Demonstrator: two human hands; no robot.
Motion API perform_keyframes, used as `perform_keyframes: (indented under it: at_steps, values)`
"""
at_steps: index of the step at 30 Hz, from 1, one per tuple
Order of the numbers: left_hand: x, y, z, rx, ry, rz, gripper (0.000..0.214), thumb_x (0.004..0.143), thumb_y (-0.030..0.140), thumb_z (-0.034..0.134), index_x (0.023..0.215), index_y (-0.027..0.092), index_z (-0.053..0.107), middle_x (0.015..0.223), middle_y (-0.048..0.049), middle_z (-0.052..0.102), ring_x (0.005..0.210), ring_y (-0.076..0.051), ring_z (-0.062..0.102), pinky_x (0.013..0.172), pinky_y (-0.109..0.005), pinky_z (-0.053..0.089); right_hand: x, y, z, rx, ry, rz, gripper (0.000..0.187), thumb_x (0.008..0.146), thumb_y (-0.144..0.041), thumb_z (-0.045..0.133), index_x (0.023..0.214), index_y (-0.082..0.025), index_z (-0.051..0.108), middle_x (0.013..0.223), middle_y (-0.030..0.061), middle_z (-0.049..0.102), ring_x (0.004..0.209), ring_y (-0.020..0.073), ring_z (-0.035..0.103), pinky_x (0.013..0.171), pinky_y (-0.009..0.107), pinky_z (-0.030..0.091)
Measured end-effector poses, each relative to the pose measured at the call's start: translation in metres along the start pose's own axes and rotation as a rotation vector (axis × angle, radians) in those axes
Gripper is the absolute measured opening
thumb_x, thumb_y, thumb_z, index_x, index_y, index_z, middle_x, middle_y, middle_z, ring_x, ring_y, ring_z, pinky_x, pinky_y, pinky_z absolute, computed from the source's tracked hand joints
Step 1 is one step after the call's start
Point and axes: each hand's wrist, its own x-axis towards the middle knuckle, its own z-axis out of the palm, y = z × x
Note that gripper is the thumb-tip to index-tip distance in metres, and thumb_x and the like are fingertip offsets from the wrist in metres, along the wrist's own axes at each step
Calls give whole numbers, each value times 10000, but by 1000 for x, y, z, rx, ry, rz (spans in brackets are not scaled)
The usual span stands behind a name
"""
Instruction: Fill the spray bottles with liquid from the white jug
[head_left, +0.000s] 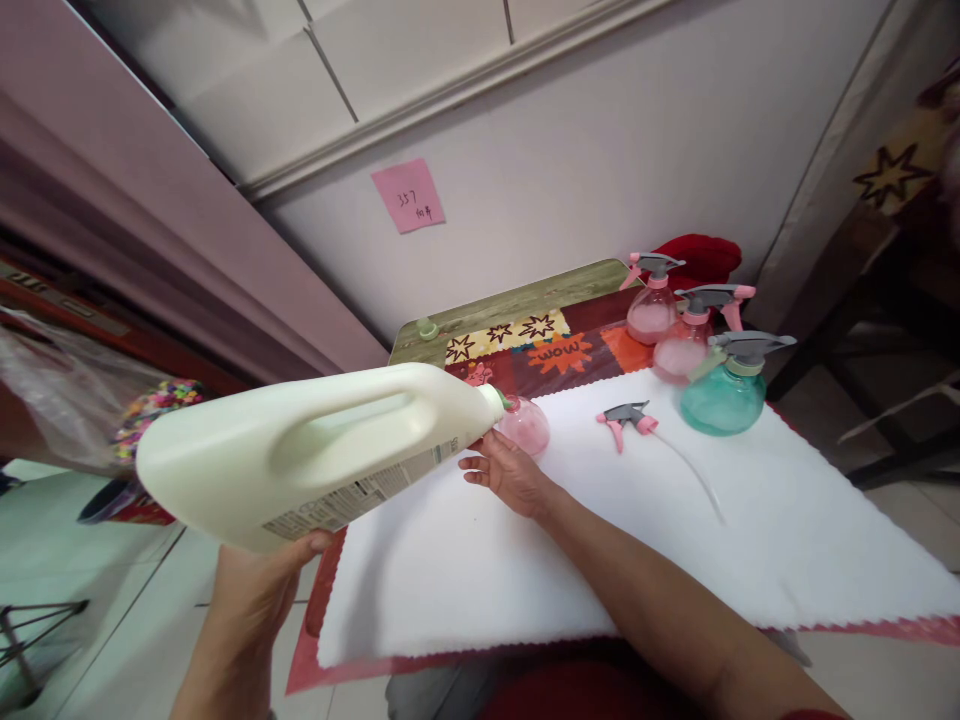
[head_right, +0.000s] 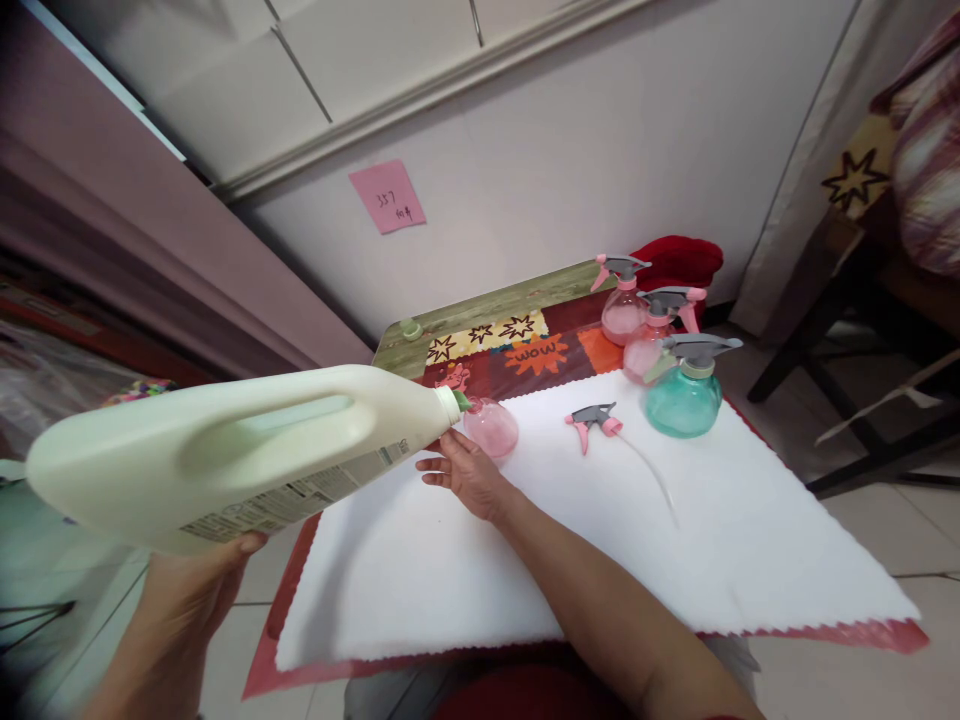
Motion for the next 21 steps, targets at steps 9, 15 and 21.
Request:
perform_keyframes:
  at_steps: [9,15,21]
  values:
    - [2,1,0,3,-10,16,693,531,128,894,1190,225,701,974,-8,763,951,-217,679,814,-297,600,0,0,0,5,3,0,442,789,-602,787,1078,-279,702,1097,19,691,857,139,679,778,292,535]
    - [0,2,3,-8,9,4,689,508,115,896,1164,223,717,989,-11,769,957,-228,688,815,-302,605,0,0,0,9,1,0,443,789,-604,786,1075,-276,703,1092,17,692,855,137,683,768,283,532]
    - [1,2,2,3,-3,13,712,503,127,900,1181,229,706,987,-13,767,970,-233,680,803,-309,610,-1,0,0,13,3,-1,433,788,-592,794,1072,-276,707,1085,15,694,852,138,689,769,285,534]
